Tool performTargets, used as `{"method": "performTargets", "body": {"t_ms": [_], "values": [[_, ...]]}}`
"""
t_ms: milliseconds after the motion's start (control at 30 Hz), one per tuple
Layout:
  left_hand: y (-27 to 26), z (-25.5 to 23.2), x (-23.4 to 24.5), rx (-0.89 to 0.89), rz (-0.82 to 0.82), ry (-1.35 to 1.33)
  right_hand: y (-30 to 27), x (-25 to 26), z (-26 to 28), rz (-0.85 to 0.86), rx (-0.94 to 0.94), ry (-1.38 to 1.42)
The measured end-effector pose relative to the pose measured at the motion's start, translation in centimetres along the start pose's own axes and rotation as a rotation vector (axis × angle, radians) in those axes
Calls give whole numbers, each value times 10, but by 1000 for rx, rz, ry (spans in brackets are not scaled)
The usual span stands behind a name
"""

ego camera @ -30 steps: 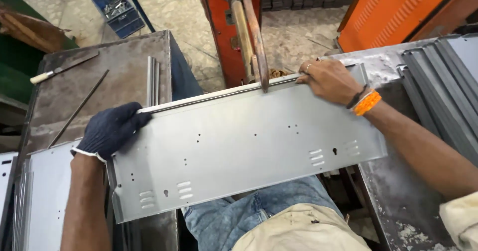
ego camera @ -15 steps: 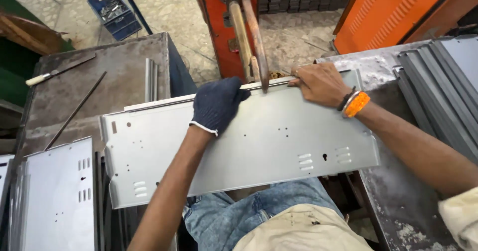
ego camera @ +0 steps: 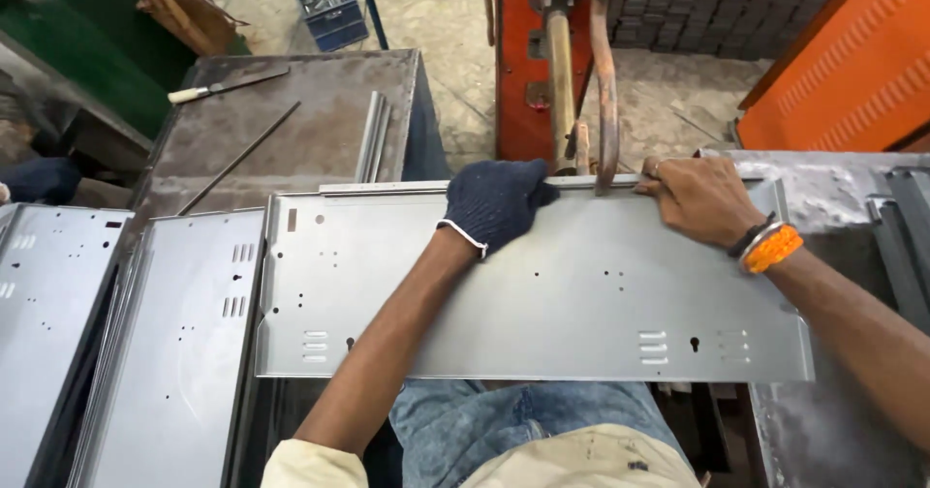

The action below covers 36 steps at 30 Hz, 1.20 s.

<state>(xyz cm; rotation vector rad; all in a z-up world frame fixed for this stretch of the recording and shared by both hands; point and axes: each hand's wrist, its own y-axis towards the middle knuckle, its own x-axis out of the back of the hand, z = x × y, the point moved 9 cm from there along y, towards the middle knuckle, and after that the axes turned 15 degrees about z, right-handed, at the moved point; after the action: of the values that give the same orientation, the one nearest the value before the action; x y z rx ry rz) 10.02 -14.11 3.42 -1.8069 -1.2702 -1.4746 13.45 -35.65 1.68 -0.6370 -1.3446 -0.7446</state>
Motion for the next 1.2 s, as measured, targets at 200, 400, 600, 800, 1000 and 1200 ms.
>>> {"method": "performTargets", "body": {"t_ms": [200, 400, 600, 800, 1000, 1200], "values": [[0, -1, 0, 27, 73, -7, 1, -17, -12, 110, -102, 15], [2, -1, -5, 7, 100, -20, -4, -2, 2, -82, 60, 39], [7, 1, 1, 41, 115, -34, 0, -7, -6, 61, -68, 8], [4, 3, 17, -10, 91, 74, 1, 0, -4, 56, -25, 101], [-18, 16, 47, -25, 53, 131, -12, 17, 10, -65, 176, 74], [-35, 43, 47, 82, 118, 150, -2, -5, -1, -38, 33, 99]]}}
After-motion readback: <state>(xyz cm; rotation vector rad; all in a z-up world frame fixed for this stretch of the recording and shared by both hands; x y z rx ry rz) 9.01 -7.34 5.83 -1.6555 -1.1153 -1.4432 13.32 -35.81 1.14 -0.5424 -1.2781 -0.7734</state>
